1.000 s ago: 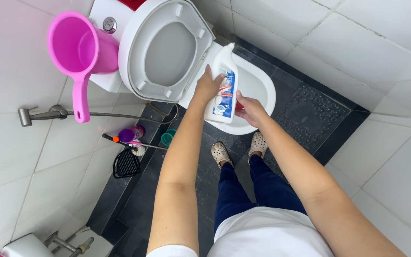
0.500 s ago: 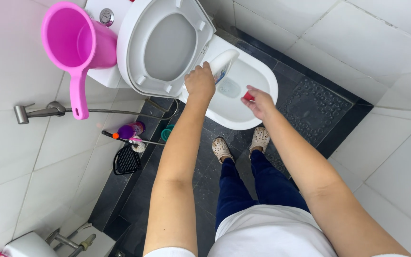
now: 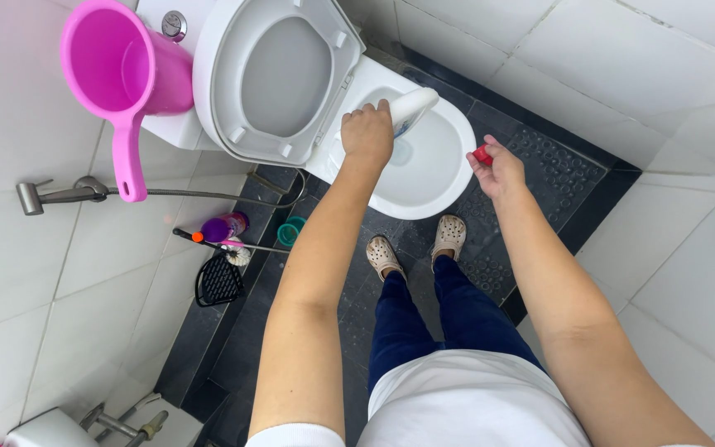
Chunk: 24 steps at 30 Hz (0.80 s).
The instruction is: The person pours toilet cleaner from a white bottle into the toilet bowl. They then use a pink toilet brush to scrub the inside of the bowl thoroughly. Finally, the person rinses the brush under a handheld shower sprayer and places it back in its holder.
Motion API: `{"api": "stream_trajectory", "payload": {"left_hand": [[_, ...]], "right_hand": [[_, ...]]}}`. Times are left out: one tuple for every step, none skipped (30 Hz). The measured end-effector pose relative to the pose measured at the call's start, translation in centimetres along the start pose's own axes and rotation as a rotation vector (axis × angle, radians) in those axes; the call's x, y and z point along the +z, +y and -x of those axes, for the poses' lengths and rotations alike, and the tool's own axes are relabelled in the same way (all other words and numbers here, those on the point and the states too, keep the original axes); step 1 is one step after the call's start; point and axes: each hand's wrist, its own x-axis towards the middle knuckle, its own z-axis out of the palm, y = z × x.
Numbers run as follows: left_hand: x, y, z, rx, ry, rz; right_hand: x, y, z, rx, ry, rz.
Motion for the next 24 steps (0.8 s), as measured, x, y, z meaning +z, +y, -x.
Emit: {"api": "stream_trajectory", "payload": {"left_hand": [[0.0, 0.2, 0.2, 0.002, 0.002, -0.001], [0.0, 0.4, 0.2, 0.014, -0.004, 0.004], [0.0, 0.6, 0.2, 0.025, -0.009, 0.009], [0.0, 0.6, 0.4, 0.032, -0.009, 0.008], [0.0, 0.6, 0.5, 0.039, -0.016, 0.008], [0.0, 0.5, 0.6, 0.048, -0.022, 0.009], [0.0, 0.2, 0.5, 0.056, -0.019, 0.009], [0.1, -0.1, 0.6, 0.043, -0.02, 0.016], [0.2, -0.5, 0.7, 0.03, -0.021, 0.022], [0.5, -1.2, 0.6, 0.034, -0.022, 0.019], [0.8, -1.8, 0.6, 0.034, 0.007, -0.007], [1.1, -2.5, 0.5, 0.033, 0.037, -0.034], [1.1, -3.3, 0.4, 0.036, 0.037, -0.035], [1.2, -4.1, 0.6, 0.013, 0.001, -0.039], [1.4, -5.0, 0.8, -0.01, -0.035, -0.043], [1.6, -6.0, 1.0, -0.014, -0.035, -0.044], [1.9, -7.1, 1.2, -0.041, -0.01, -0.027], [2.1, -8.1, 1.4, -0.069, 0.015, -0.008], [2.5, -9.0, 1.6, -0.072, 0.015, -0.009], [3.0, -10.0, 1.8, -0.089, 0.066, -0.027], [3.5, -11.0, 2.0, -0.106, 0.117, -0.044], [3.6, -11.8, 2.4, -0.108, 0.117, -0.043], [3.6, -12.6, 2.7, -0.114, 0.116, -0.065], [3.7, -13.4, 3.1, -0.118, 0.115, -0.086]], "right_hand": [[-0.4, 0.0, 0.2, -0.002, 0.0, -0.002], [-0.7, -0.1, 0.3, -0.004, 0.01, -0.003], [-1.0, -0.2, 0.5, -0.006, 0.02, -0.005], [-1.4, -0.2, 0.5, -0.01, 0.023, -0.01], [-1.8, -0.1, 0.6, -0.012, 0.017, -0.024], [-2.1, -0.1, 0.6, -0.016, 0.011, -0.039], [-2.1, -0.1, 1.2, -0.022, 0.014, -0.044], [-2.1, 0.0, 1.8, -0.029, 0.019, -0.051], [-2.0, 0.2, 2.4, -0.035, 0.023, -0.058], [-1.7, 0.4, 3.3, -0.035, 0.026, -0.062], [-1.3, 0.7, 4.1, -0.036, 0.011, -0.066], [-0.9, 1.0, 4.9, -0.036, -0.005, -0.069], [-0.3, 1.4, 5.3, -0.037, -0.004, -0.072], [0.1, 1.9, 5.8, -0.032, -0.021, -0.086], [0.5, 2.5, 6.3, -0.028, -0.037, -0.099], [1.0, 3.2, 6.6, -0.025, -0.04, -0.098], [1.5, 3.8, 7.0, -0.024, -0.047, -0.096], [2.0, 4.4, 7.3, -0.023, -0.054, -0.093], [2.5, 5.0, 7.6, -0.021, -0.056, -0.092], [3.0, 5.6, 7.9, -0.007, -0.06, -0.096], [3.4, 6.2, 8.2, 0.006, -0.063, -0.101], [3.6, 6.7, 8.1, 0.007, -0.064, -0.099], [3.8, 7.3, 8.1, 0.013, -0.072, -0.094], [3.9, 7.8, 8.0, 0.018, -0.079, -0.09]]}}
